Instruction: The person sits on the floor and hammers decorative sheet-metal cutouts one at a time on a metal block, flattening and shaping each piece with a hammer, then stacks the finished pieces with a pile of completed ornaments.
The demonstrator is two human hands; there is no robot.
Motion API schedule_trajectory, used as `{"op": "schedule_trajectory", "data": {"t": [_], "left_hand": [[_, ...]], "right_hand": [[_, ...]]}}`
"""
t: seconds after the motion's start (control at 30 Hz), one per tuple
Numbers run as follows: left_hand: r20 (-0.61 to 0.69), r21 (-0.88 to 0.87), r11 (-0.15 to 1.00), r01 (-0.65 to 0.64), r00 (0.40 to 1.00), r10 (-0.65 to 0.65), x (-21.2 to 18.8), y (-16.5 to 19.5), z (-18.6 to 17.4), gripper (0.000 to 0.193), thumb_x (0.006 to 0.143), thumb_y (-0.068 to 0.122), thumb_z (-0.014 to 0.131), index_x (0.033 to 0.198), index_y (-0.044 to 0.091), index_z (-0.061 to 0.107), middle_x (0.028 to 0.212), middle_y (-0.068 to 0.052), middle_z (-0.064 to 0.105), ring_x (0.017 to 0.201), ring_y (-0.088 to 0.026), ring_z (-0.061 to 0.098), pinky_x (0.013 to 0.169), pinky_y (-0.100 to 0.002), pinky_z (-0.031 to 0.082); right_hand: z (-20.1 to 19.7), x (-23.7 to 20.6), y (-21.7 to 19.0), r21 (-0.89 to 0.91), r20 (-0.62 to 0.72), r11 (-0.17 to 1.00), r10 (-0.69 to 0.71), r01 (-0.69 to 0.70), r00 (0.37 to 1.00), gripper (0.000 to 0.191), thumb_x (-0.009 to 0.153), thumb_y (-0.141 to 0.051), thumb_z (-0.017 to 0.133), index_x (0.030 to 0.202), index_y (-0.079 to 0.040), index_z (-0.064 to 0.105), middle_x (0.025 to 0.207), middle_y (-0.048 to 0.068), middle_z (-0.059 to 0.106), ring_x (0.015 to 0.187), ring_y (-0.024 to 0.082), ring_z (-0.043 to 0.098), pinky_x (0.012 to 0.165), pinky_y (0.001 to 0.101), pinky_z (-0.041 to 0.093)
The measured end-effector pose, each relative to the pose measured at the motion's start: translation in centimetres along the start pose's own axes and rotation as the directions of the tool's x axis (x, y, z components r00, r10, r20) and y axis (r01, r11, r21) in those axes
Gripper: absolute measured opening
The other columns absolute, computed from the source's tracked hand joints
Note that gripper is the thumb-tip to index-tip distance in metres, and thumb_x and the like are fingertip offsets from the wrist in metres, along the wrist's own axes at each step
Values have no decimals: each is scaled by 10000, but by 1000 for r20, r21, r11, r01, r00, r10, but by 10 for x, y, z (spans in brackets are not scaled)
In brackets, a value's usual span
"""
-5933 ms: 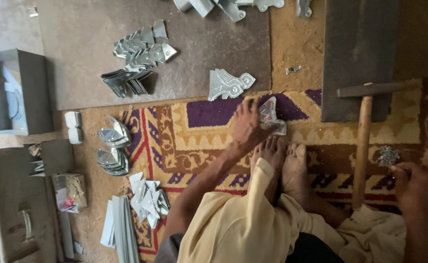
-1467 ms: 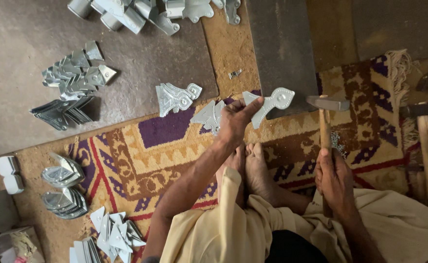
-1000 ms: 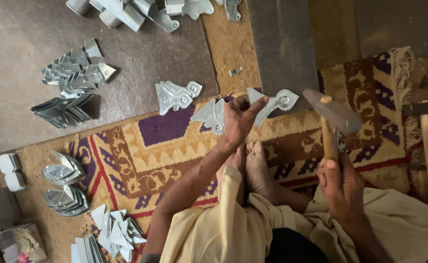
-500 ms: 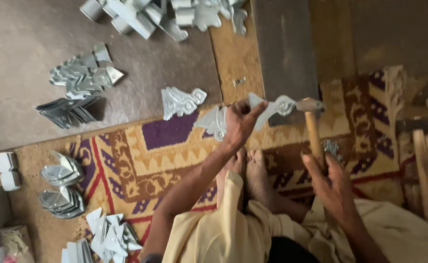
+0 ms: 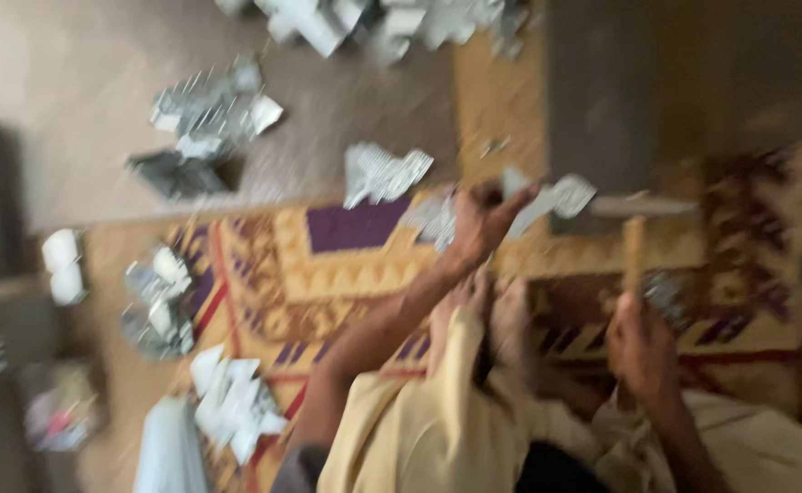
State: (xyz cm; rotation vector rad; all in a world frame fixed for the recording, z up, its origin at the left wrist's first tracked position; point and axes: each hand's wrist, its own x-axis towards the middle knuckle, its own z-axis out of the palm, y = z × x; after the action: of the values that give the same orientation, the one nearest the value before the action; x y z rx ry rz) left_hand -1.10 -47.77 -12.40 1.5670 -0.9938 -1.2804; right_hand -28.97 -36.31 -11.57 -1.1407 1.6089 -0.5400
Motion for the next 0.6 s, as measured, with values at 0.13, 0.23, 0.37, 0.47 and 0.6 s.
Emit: {"op": "schedule_trajectory", "data": {"t": [0.13, 0.23, 0.37, 0.47, 0.6], "left_hand": [[-110, -199, 979, -36, 994, 14, 11, -16, -47, 316, 1009, 268, 762, 906, -25, 706, 710, 12, 575, 616, -58, 456, 496, -256, 344], [-276, -167, 983, -71, 961, 23, 21, -22, -96, 282, 962, 222, 771, 1042, -44, 721, 797, 2, 666, 646, -50, 494, 501, -244, 375], [-369, 44, 993, -112, 922, 120, 22, -25, -170, 405, 938, 212, 765, 1241, -39, 671, 903, -56, 727, 728, -118, 608, 560, -273, 482], [-421, 726, 683, -88, 728, 541, 14, -29, -182, 700, 797, 306, 863, 1337, -38, 578, 1090, -221, 662, 936, -308, 608, 740, -407, 524], [-174, 759, 610, -230, 830, 530, -10, -36, -144, 900, 716, 393, 976, 1375, 12, 496, 1219, -223, 568, 1123, -371, 558, 933, -503, 503]], "right_hand": [[25, 15, -5, 495, 220, 842, 117, -214, 969, 530, 1161, -544, 371, 922, -77, 445, 605, 43, 388, 432, 173, 341, 369, 392, 320], [25, 35, -7, 373, 184, 901, 162, -221, 970, 469, 1165, -457, 408, 1000, -28, 500, 677, 75, 457, 525, 207, 422, 474, 394, 372], [-10, 43, 17, -113, -76, 990, -88, 79, 993, 335, 1182, -277, 527, 1056, 29, 572, 808, 141, 570, 675, 263, 547, 625, 401, 452], [-36, 42, 51, -628, -159, 728, -466, 276, 870, 236, 1195, -143, 616, 1097, 72, 627, 906, 190, 655, 788, 305, 642, 738, 407, 512], [-56, 40, 90, -777, -142, 610, -412, 157, 900, 235, 1173, -198, 672, 1093, 23, 657, 929, 170, 682, 817, 278, 681, 786, 386, 547]]}}
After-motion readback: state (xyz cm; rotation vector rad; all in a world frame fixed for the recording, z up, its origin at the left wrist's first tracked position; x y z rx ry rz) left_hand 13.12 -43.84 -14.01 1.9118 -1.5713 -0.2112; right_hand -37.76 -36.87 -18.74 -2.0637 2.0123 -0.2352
